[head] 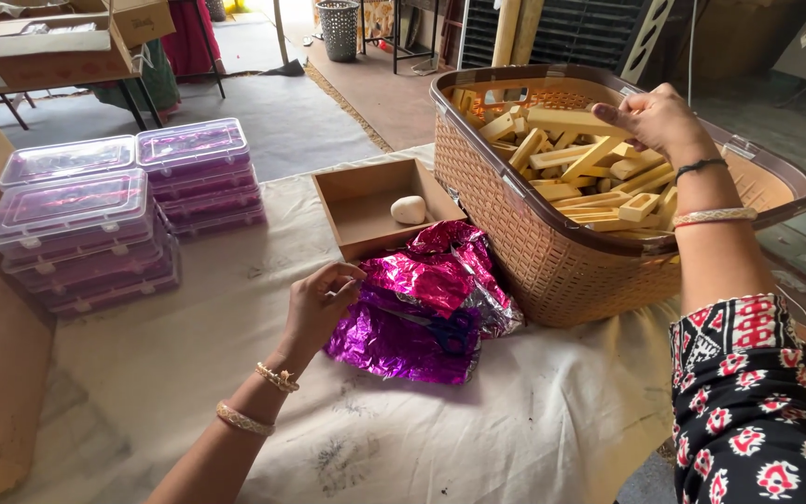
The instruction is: The person takes wooden blocks from a basket and wraps them in shiny purple foil. They fold the foil around each block and place the wrapped items into a small cardboard box.
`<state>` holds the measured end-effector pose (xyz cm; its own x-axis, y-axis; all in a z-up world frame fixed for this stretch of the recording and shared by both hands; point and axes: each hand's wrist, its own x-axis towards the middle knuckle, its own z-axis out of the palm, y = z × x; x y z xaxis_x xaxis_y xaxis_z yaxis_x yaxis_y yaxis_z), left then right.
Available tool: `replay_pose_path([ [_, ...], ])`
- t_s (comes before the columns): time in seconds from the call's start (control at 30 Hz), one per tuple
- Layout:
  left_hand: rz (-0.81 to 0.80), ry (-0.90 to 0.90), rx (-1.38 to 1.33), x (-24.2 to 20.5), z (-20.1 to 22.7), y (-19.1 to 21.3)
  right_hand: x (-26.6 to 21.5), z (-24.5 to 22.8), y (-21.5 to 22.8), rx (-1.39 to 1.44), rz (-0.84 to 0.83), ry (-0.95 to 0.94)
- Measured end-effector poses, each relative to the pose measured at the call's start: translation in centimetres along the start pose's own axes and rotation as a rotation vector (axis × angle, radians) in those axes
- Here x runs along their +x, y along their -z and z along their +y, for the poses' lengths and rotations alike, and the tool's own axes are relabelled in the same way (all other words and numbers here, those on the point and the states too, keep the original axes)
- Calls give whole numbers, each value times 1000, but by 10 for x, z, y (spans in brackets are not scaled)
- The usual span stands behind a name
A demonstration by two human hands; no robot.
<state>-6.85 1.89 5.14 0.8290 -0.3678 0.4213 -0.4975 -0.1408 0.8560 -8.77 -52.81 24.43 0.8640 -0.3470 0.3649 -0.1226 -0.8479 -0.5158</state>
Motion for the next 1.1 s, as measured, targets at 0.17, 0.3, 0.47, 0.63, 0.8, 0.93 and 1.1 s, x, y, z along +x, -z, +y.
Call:
replay_pose_path([
  [0.17,-11,-45,-63,-1,-2,-3,11,26,-1,-201,318,204],
  [0.3,-19,-31,-122,-4,15,-2,-6,-8,6,-187,623,475],
  [0.47,-63,-68,-355,-7,42,3,-85,-134,-25,137,318,698],
  [0.63,-166,-91,-699,-20,112,6,-164,-210,-90,320,-90,862],
  [0.8,-189,3,-422,-16,45,1,-199,-238,-116,296,-189,1001],
  [0.93,-152,-12,-296,-6,45,9,-169,-222,-118,123,-371,851],
  [1.1,-32,37,-203,7,11,29,-92,-210,-73,-94,-310,812],
])
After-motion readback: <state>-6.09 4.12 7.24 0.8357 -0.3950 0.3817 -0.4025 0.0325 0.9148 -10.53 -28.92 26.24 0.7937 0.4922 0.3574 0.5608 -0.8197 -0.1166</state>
